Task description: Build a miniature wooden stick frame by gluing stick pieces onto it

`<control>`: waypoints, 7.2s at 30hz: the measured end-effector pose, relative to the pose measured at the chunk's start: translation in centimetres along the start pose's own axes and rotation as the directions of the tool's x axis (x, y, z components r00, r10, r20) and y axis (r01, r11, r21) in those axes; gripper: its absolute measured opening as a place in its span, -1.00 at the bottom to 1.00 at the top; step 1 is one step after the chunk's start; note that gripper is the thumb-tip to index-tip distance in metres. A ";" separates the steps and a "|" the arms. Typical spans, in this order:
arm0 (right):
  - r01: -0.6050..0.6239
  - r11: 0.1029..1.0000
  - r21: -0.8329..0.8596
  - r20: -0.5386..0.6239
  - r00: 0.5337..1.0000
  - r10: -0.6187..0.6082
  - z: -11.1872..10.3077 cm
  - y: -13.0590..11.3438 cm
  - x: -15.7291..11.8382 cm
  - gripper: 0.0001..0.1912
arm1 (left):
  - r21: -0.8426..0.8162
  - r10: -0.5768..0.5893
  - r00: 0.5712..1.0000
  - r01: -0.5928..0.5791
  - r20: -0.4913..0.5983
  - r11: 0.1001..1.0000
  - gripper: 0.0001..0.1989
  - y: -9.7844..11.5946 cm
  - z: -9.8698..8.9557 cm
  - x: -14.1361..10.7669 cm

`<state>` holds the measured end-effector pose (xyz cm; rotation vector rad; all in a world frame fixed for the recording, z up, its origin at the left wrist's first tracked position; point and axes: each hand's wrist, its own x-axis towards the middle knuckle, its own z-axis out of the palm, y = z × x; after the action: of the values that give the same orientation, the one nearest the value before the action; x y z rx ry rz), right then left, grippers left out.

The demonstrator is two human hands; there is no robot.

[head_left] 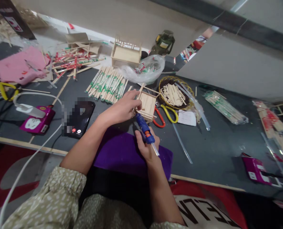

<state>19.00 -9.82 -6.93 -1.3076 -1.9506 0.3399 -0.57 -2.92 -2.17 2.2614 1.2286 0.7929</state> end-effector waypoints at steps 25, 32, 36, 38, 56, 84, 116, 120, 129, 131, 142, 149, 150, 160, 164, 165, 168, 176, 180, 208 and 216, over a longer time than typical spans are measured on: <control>-0.037 0.999 0.009 0.032 0.999 0.037 -0.2 -0.1 0.1 -0.71 | 0.006 -0.009 1.000 0.009 0.009 1.000 -0.66 0.0 -0.2 0.0; -0.065 0.998 -0.011 0.055 0.996 0.065 -0.2 0.0 -0.1 -0.68 | 0.002 -0.004 1.000 0.004 0.006 1.000 -0.64 -0.1 -0.3 -0.1; -0.073 0.997 -0.038 0.037 0.997 0.074 -0.1 0.1 -0.1 -0.67 | 0.011 -0.014 1.000 0.014 0.015 1.000 -0.64 0.1 -0.3 -0.1; -0.070 0.997 -0.040 0.035 0.997 0.071 -0.1 0.2 -0.2 -0.68 | 0.015 -0.021 1.000 0.021 0.023 1.000 -0.64 0.2 -0.4 0.0; -0.030 0.998 -0.049 0.026 0.999 0.032 0.0 0.2 -0.2 -0.71 | 0.009 -0.030 0.999 0.030 0.030 1.000 -0.66 0.4 -0.5 0.0; -0.039 0.998 -0.042 0.030 0.999 0.040 0.2 0.2 -0.5 -0.68 | 0.012 -0.017 1.000 0.017 0.025 1.000 -0.63 0.2 -0.4 -0.1; -0.016 0.999 -0.048 0.036 0.999 0.017 -0.1 0.0 -0.3 -0.69 | 0.016 -0.014 1.000 0.014 0.024 1.000 -0.61 0.3 -0.4 -0.1; -0.007 0.999 -0.049 0.025 1.000 0.008 -0.1 0.1 -0.3 -0.69 | 0.019 -0.017 0.999 0.016 0.029 1.000 -0.62 0.4 -0.5 -0.1; -0.023 0.999 -0.023 0.043 0.999 0.024 -0.2 0.0 -0.4 -0.72 | 0.024 -0.015 0.999 0.014 0.030 1.000 -0.62 0.2 -0.4 -0.1; -0.017 0.999 -0.031 0.041 0.999 0.018 -0.2 0.0 -0.3 -0.71 | 0.024 -0.023 0.999 0.022 0.030 0.999 -0.61 0.2 -0.4 -0.1; -0.008 0.999 -0.039 0.028 1.000 0.009 0.2 0.2 -0.5 -0.70 | 0.027 -0.010 1.000 0.010 0.025 1.000 -0.62 0.2 -0.4 -0.1; -0.041 0.998 -0.039 0.055 0.998 0.043 0.2 0.2 -0.6 -0.71 | 0.004 -0.018 1.000 0.018 0.019 1.000 -0.64 0.2 -0.4 -0.1; -0.042 0.998 -0.037 0.059 0.997 0.044 0.2 0.2 -0.6 -0.72 | 0.005 -0.016 1.000 0.016 0.020 1.000 -0.64 0.1 -0.3 -0.1; -0.032 0.999 -0.038 0.048 0.998 0.034 0.2 0.2 -0.7 -0.71 | 0.022 -0.018 1.000 0.018 0.022 1.000 -0.65 0.0 -0.3 -0.1; -0.016 0.999 -0.043 0.033 0.999 0.017 0.1 0.2 -0.8 -0.72 | 0.019 -0.008 1.000 0.008 0.017 1.000 -0.63 0.0 -0.3 -0.1; -0.014 0.999 -0.046 0.033 0.999 0.016 0.1 0.2 -0.8 -0.72 | 0.019 -0.006 1.000 0.006 0.016 1.000 -0.63 0.0 -0.3 -0.1; -0.012 0.999 -0.050 0.034 0.999 0.014 0.1 0.2 -0.9 -0.73 | 0.023 -0.008 1.000 0.007 0.017 1.000 -0.63 0.0 -0.3 -0.1; 0.017 0.999 -0.050 0.030 0.999 -0.015 0.0 0.2 -0.7 -0.71 | 0.019 -0.008 1.000 0.008 0.009 1.000 -0.63 -0.1 -0.3 -0.1; 0.013 0.999 -0.047 0.036 0.999 -0.011 0.1 0.2 -0.7 -0.73 | 0.013 0.002 1.000 -0.002 0.013 1.000 -0.63 -0.2 -0.2 -0.1; -0.087 0.995 -0.043 0.103 0.990 0.091 0.0 0.0 -0.6 -0.70 | 0.029 -0.010 1.000 0.009 0.016 1.000 -0.67 -0.1 -0.3 -0.1; -0.118 0.992 -0.035 0.108 0.987 0.121 -0.1 0.0 -0.7 -0.70 | 0.018 -0.001 1.000 0.001 0.015 1.000 -0.63 -0.3 -0.2 -0.2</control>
<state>19.21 -10.43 -7.16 -1.4558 -1.9780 0.4534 -1.00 -2.92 -2.30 2.2768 1.2351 0.7654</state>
